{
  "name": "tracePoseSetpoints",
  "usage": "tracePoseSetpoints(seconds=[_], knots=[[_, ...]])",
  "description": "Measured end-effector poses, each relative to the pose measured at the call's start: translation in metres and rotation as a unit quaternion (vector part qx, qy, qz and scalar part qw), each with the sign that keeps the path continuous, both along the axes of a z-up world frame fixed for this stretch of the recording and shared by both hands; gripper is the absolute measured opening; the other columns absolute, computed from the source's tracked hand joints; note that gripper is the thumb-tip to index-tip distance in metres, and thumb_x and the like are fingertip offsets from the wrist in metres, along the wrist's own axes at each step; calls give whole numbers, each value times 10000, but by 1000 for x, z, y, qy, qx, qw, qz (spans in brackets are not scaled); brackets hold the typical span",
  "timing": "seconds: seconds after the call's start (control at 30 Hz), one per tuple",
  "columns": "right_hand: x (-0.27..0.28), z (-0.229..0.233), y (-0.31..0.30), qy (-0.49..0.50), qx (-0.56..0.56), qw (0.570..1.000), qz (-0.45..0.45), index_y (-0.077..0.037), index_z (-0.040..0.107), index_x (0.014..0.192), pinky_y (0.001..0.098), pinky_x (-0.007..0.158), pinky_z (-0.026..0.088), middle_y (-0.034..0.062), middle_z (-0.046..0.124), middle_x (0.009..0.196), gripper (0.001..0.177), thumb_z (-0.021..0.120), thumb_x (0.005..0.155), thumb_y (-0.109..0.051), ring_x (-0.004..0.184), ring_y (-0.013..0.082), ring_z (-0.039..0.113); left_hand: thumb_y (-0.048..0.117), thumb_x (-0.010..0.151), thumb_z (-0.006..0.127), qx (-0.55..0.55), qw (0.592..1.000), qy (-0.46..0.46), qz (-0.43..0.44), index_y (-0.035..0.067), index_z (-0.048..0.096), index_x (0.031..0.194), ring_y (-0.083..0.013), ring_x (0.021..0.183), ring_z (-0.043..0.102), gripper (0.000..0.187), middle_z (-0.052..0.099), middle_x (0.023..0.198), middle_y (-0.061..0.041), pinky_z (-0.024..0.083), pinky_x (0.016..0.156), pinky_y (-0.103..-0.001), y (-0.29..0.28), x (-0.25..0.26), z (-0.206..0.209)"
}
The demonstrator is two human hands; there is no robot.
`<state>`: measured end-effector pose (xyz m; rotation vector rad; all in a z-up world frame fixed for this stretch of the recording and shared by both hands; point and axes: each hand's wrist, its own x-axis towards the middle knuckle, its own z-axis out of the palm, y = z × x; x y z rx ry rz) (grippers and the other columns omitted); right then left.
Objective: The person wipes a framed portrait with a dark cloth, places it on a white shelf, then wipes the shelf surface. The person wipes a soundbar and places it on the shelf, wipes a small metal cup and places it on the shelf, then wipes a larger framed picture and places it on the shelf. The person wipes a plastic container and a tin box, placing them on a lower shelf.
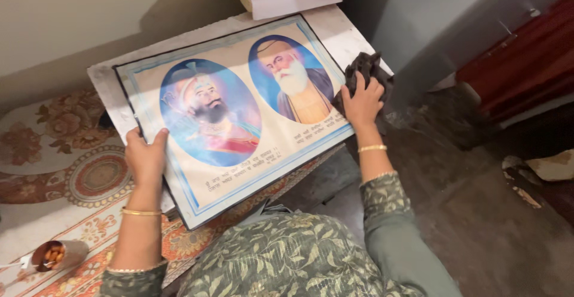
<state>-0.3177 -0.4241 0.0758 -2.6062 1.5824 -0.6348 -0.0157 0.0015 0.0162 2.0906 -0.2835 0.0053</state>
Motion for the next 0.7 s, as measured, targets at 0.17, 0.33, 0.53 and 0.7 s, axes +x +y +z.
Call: tracePoseSetpoints(seconds=[0.17,0.33,0.53,0.7], knots=[[-35,-1,15,-67,106,988,-88,-122,557,1401,531,990,491,263,638,1296,620,605,976,-571,1223,437,572,92,898,794,-355,900,248,-54,-63,614,1174,-200,895,693,365,719,1091,-132,562,789,-336,0,-1,4],[-84,10,21,-190,151,969,-41,-67,732,1111,449,838,515,198,741,1027,554,713,877,-569,971,355,690,47,899,784,-419,886,199,-5,0,552,1149,-154,910,693,344,704,1088,-110,572,825,-290,7,-49,40],[-65,37,-3,-436,100,887,112,14,692,1097,286,763,506,62,707,922,478,729,955,-441,835,110,596,52,966,824,-419,905,-18,-68,44,522,1116,-111,957,568,337,609,1067,-36,497,882,-258,25,-48,152],[-4,34,-15,-511,-30,839,183,-1,606,983,292,735,463,-9,553,835,449,641,1091,-435,785,106,486,44,947,834,-481,859,-175,-34,55,593,1095,-78,978,625,283,675,1070,7,553,940,-233,30,-35,235]])
